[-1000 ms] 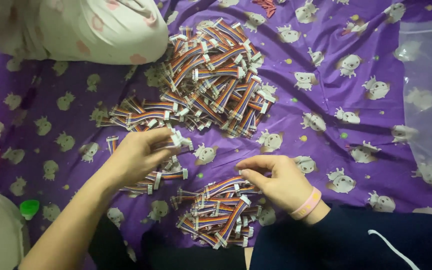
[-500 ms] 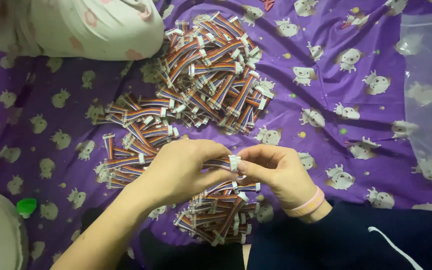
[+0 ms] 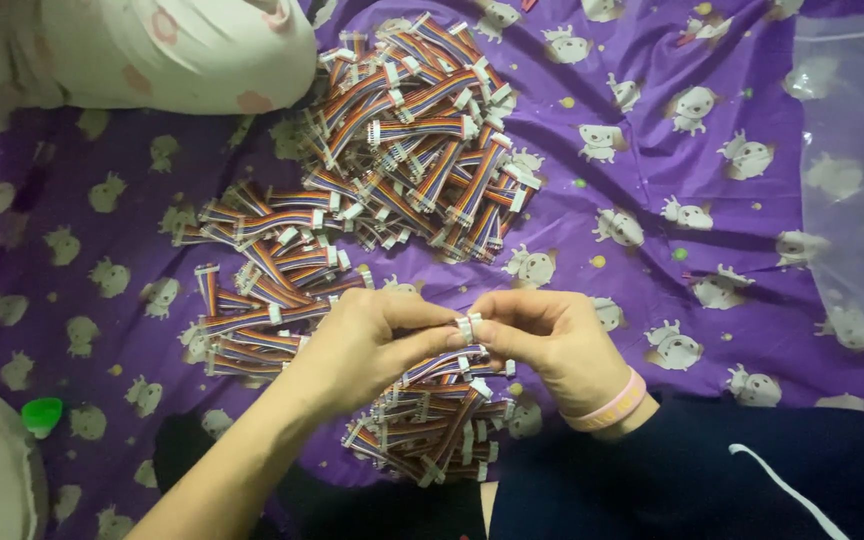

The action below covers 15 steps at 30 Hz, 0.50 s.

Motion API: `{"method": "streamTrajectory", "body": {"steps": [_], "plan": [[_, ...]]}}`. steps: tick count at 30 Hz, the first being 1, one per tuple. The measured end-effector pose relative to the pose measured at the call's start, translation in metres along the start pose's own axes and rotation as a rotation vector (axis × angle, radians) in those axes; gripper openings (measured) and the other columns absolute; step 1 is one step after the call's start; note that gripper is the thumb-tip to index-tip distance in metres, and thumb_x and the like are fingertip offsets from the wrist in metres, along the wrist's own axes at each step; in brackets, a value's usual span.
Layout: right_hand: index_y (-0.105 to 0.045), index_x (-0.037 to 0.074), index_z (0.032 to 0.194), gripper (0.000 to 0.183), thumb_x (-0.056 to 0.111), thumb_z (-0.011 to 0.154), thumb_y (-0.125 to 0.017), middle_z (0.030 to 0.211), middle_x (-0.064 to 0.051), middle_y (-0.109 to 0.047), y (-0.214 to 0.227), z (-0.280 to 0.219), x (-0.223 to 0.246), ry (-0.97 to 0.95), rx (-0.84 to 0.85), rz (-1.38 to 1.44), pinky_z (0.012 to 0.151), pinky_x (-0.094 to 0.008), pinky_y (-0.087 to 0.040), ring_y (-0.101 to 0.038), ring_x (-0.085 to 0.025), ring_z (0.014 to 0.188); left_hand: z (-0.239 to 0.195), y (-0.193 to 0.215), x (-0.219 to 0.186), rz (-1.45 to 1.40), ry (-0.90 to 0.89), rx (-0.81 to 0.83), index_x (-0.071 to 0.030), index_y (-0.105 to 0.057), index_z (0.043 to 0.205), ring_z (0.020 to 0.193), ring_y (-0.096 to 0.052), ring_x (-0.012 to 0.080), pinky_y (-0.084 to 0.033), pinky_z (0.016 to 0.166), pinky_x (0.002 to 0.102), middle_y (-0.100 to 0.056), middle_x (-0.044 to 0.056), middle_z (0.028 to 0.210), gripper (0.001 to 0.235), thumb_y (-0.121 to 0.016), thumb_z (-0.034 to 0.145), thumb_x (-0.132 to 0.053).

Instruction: Inspecting and sorting small electronic ribbon cables with connectors on a flat surface.

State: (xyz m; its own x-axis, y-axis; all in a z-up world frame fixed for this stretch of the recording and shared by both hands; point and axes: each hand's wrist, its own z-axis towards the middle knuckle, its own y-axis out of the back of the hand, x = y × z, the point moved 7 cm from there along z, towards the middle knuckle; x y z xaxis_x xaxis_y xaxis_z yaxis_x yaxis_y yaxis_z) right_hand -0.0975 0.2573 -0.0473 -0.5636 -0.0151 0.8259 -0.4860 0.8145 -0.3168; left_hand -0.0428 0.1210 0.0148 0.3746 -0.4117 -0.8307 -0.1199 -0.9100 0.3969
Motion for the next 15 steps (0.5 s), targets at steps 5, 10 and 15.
{"method": "streamTrajectory", "body": {"steps": [5,10,15], "plan": [[-0.071,-0.009,0.088,0.018,-0.003,0.071,-0.073,0.059,-0.017,-0.064,-0.001,-0.004,-0.001,-0.023,0.016,-0.064,0.044,-0.029,-0.053,-0.060,-0.018,0.049,-0.002,-0.009,0.007,-0.040,0.018,-0.005,-0.013,-0.075,0.092,0.074,-0.069,0.0213,-0.052,0.065,0.032,-0.074,0.009,0.075,0.018,-0.069,0.079,-0.024],[-0.071,-0.011,0.086,0.016,-0.004,0.071,-0.072,0.059,-0.020,-0.064,-0.002,-0.005,-0.001,-0.162,0.086,-0.138,0.040,-0.029,-0.050,-0.060,-0.021,0.047,-0.007,-0.022,0.022,-0.002,0.084,0.043,-0.009,-0.075,0.094,0.075,-0.071,0.0246,-0.054,0.070,0.033,-0.074,0.010,0.079,0.021,-0.067,0.081,-0.024],[-0.079,0.016,0.091,0.022,0.030,0.078,-0.070,0.073,-0.009,-0.076,0.004,-0.018,-0.006,-0.441,0.315,-1.058,0.072,-0.035,-0.055,-0.072,-0.023,0.076,-0.014,-0.015,0.031,0.302,0.071,0.244,-0.014,-0.075,0.086,0.086,-0.066,0.0304,-0.053,0.077,0.041,-0.070,0.011,0.091,0.025,-0.074,0.072,-0.035]]}}
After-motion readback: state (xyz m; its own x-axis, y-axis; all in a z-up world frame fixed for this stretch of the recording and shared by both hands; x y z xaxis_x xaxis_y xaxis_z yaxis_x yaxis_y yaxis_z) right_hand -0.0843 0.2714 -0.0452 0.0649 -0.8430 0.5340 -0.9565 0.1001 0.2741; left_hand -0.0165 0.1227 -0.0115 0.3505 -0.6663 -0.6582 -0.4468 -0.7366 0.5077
